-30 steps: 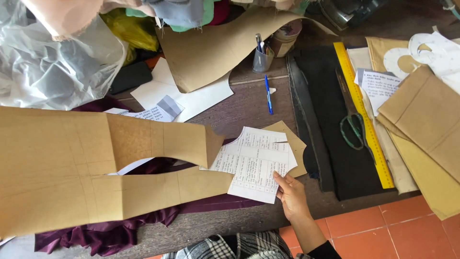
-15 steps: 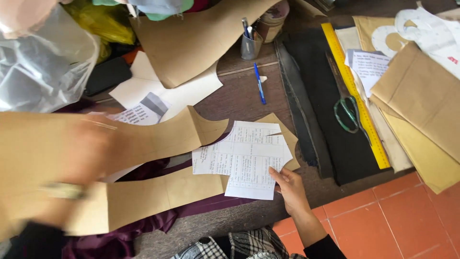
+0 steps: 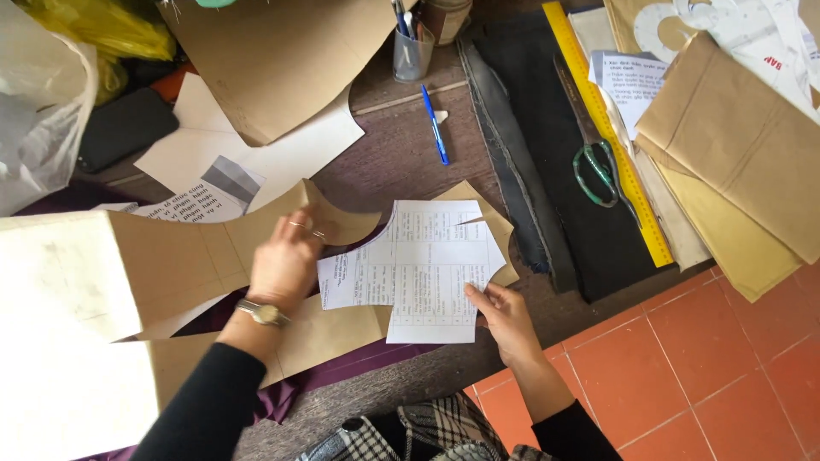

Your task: The person handles a printed paper pattern and a brown paper pattern on a work table. They move the paper pattern aside, unfold a brown paper pattern, and then place the paper pattern on top of the brown paper pattern.

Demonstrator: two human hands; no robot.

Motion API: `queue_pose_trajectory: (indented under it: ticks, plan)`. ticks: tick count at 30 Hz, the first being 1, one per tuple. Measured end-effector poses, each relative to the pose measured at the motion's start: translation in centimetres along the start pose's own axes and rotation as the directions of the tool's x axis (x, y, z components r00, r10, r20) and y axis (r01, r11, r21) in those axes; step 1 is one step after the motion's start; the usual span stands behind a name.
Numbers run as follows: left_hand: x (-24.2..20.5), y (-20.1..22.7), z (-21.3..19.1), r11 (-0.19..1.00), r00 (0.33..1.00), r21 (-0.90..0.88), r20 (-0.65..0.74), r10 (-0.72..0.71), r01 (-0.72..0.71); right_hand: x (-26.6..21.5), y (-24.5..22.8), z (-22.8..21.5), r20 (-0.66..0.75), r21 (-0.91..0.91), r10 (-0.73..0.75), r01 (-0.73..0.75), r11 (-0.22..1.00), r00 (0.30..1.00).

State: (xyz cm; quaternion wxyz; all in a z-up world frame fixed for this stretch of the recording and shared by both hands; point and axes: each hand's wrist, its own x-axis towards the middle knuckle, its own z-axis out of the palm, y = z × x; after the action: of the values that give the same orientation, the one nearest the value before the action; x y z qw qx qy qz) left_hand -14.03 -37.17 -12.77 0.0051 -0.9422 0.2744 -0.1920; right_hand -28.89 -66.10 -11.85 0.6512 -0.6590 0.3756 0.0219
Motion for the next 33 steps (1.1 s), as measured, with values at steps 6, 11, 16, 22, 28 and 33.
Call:
queue_pose_trajectory:
  ticks: [6,11,16,22,28,33]
  plan:
    - [2.3,-6.0,-6.4,0.659,0.804,-0.646,-0.117,-0.583,0.384,-1.1,-2.8,0.2,0.025,-0.068,0.147,-0.145,0.987,0.989]
    - [-7.1,-16.7,-4.8,0.874,0.806,-0.433,-0.424,-0.414,0.221,-0.6,-2.6,-0.3,0.080,-0.102,0.204,-0.196,0.975,0.976]
    - [-20.4,-20.2,-2.4,0.815,0.815,0.003,-0.001,-0.579,0.579,-0.5,-3.2,-0.8,0.075,-0.087,0.189,-0.182,0.979,0.979]
    - [-19.8,-12.7,-6.4,0.737,0.742,0.352,0.150,-0.653,0.577,-0.4,-4.1,-1.7,0.060,-0.094,0.184,-0.178,0.980,0.981]
    - [-6.0,1.4,-13.5,-0.342,0.622,-0.887,0.462,-0.633,0.311,-0.6,-4.7,-1.7,0.026,-0.012,0.221,-0.221,0.975,0.975]
    - [-6.7,6.3,-8.9,0.860,0.998,-0.510,0.033,0.046,-0.023,0.9,-3.1,-1.9,0.000,0.164,0.227,-0.224,0.961,0.974]
